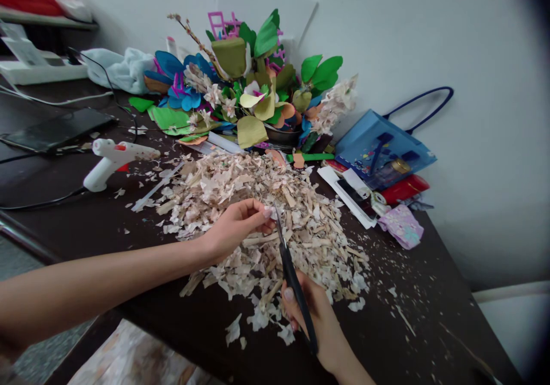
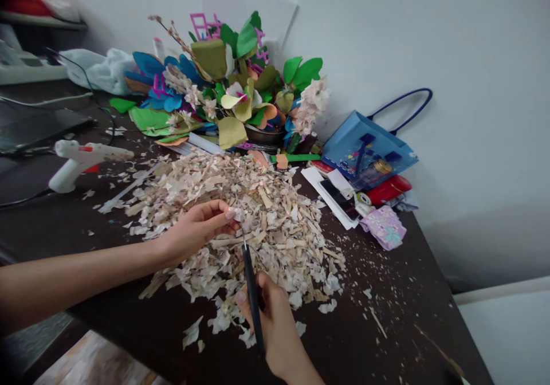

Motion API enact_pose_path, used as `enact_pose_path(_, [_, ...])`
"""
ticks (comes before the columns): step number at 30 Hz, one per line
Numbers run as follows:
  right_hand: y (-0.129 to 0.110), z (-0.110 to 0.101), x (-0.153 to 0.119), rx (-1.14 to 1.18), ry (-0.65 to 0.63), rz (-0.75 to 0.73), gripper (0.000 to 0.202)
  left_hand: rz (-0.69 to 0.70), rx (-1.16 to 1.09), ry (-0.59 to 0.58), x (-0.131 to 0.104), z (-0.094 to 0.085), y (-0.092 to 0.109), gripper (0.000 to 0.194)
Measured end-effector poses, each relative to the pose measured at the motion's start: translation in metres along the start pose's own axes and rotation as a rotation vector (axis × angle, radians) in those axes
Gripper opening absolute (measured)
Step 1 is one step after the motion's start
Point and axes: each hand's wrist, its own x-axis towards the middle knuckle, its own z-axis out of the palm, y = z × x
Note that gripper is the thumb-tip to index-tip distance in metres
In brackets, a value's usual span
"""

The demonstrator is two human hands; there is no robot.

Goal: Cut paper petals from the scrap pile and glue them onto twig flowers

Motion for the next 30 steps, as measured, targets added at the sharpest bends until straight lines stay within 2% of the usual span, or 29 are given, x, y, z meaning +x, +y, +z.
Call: enact_pose_path(30, [-0.0033,0.0023,0.0001,0.045,0.027,0.029,0.042,-0.016,-0.051,-0.012,0.0010,-0.0007,0.0005,0.023])
